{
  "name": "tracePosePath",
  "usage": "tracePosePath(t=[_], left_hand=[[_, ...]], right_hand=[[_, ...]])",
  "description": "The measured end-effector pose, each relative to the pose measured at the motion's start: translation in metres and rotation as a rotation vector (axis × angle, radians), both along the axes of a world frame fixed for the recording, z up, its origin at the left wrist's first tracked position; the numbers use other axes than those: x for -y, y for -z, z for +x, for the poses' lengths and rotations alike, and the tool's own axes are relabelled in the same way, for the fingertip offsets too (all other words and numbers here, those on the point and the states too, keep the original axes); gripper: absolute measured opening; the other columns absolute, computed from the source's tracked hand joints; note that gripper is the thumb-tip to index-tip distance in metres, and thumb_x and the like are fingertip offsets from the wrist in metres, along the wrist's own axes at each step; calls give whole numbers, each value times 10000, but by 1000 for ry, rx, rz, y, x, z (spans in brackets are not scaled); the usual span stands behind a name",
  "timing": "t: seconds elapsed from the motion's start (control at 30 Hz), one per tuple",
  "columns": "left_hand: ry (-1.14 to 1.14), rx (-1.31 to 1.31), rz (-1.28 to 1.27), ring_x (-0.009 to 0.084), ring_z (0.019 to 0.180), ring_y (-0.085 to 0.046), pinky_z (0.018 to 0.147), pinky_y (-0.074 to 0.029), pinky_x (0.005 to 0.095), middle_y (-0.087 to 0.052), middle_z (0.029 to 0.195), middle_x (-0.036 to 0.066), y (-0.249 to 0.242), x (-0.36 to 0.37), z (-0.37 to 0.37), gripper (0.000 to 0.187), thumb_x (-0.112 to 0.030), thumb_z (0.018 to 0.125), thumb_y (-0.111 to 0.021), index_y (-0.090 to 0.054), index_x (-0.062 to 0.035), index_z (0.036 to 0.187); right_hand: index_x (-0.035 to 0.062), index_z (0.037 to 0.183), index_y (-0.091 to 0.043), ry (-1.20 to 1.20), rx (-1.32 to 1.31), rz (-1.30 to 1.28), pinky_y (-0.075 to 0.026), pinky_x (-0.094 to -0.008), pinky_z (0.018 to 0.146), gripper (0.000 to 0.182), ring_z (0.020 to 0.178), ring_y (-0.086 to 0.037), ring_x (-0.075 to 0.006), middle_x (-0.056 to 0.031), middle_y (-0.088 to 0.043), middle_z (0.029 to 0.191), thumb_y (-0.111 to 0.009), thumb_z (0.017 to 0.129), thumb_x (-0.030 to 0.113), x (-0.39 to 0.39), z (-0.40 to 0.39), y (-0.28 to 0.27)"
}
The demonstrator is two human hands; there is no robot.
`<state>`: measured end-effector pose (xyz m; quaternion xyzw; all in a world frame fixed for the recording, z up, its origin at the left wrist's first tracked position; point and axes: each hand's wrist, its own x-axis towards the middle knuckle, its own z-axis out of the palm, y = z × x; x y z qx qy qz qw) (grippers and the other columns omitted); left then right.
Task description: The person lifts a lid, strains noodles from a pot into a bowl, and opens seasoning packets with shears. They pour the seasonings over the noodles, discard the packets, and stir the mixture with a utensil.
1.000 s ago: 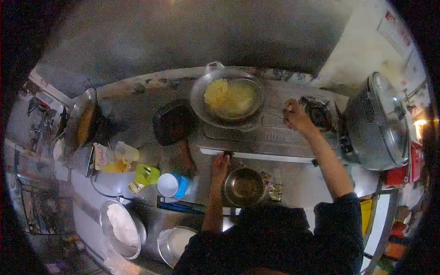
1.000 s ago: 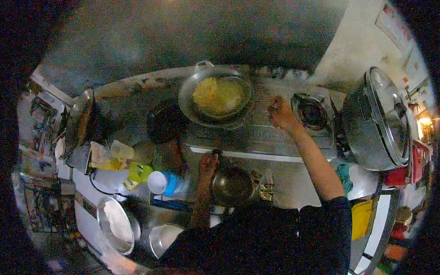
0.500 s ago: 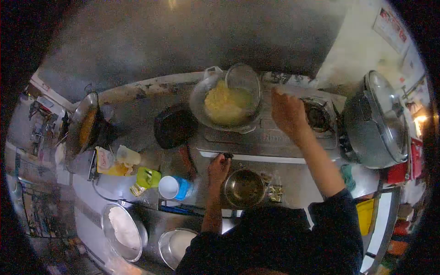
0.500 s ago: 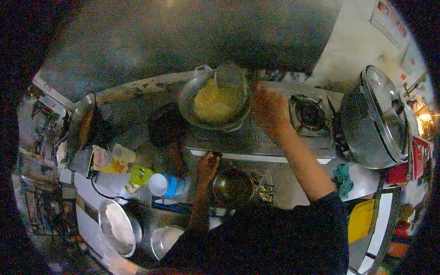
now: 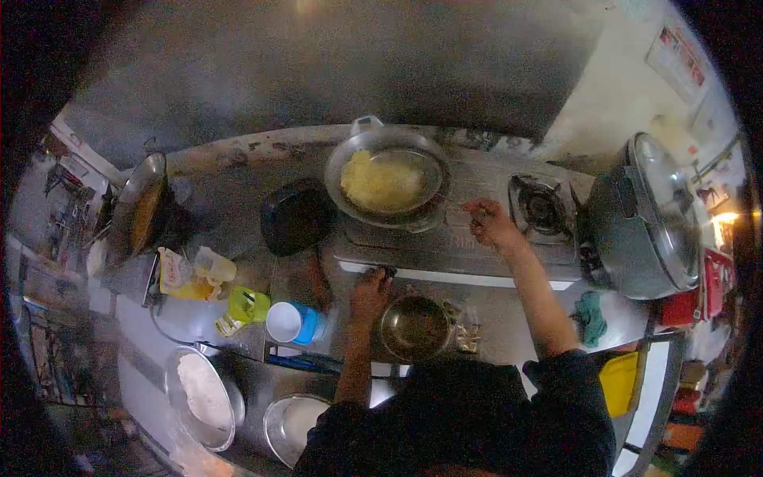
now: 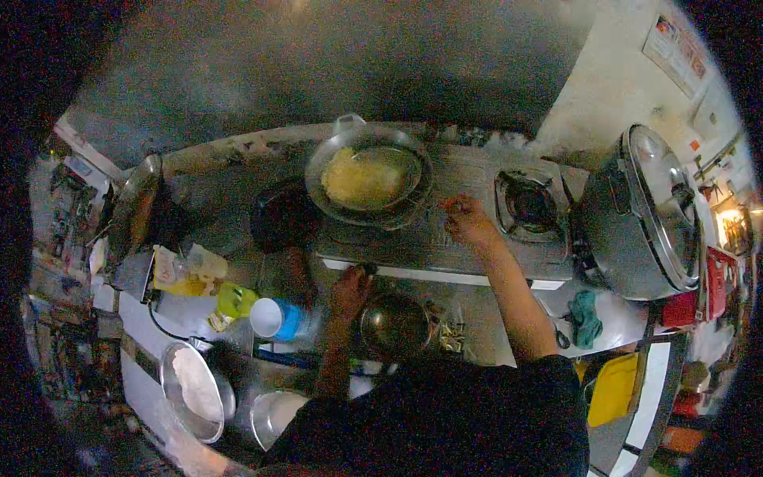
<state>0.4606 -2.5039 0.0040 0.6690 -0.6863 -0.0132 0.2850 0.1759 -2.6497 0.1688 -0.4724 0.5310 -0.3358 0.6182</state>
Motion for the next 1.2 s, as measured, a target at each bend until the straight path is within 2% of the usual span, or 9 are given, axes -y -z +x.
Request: tracePosePath(t=[0.3,0.47,0.6,0.67,0.93,1.0,1.07,1.13,1.2], left_hand=[[53,-218,195,315,754,-638,627,-506,418,-639,869,151,-14,-9,6,271,-318,917,-576,-583,-73,1034],[65,-1124,36,192,707,-593,680,-491,350,-625,826,82,53,-29,12,152,-203,937,-583,-570,-63,996],[-50,-655,-57,173,701,-565,681,-476,325,-604,818,64,9,-70,14,157,-197,964,-559,-575,-52,1021],[-134,-829,292,156,731,-570,688,-480,326,-601,872,63,12,-96,14,223,-236,977,-544,-572,-39,1079],[-176,-1255,322,140,837,-560,726,-488,296,-583,947,45,76,-177,-41,278,-252,949,-585,-565,-62,1152],[19,-1397,181,140,870,-559,732,-498,305,-587,959,39,86,-181,-52,292,-238,931,-605,-568,-74,1169],[-29,-1284,4,157,920,-572,758,-505,318,-598,982,32,101,-165,-74,258,-211,907,-626,-598,-75,1125],[28,-1240,-285,155,846,-528,727,-467,334,-583,881,33,22,-163,-82,185,-163,855,-674,-588,-70,990],[-99,-1328,-166,169,811,-554,645,-485,390,-556,824,42,156,-103,-104,175,-78,820,-630,-578,-63,987]], right_hand=[[68,1131,-594,14,305,94,-332,-197,422,215,556,-445,-51,28,-600,863,-605,938,161,-9,-1,12],[105,1166,-571,91,237,-7,-336,-181,470,236,564,-403,-55,36,-593,909,-575,957,215,-22,-5,-10],[101,1152,-574,18,256,-7,-314,-177,462,235,559,-389,-49,35,-584,906,-558,967,245,-18,-27,-11],[96,1139,-582,144,296,-23,-286,-171,446,240,555,-378,-31,48,-551,848,-542,975,267,-24,-27,-30],[81,1285,-539,38,49,-136,-423,-239,501,337,631,-504,-81,-39,-620,1019,-472,979,204,1,-54,-45],[54,1354,-480,-204,-522,-472,-498,-379,839,397,1002,-593,-220,-141,-574,1242,-400,986,181,2,-57,-44],[13,1397,-421,-203,3,-157,-327,-403,1087,484,1323,-399,-259,-142,-435,1424,-355,994,272,-34,-29,-75],[14,1396,-422,-678,62,-91,-332,-400,1076,483,1309,-403,-257,-141,-438,1420,-358,993,271,-33,127,-41],[17,1396,-423,-1082,97,-22,-342,-394,1053,480,1281,-412,-254,-139,-444,1413,-365,991,269,-101,238,-13]])
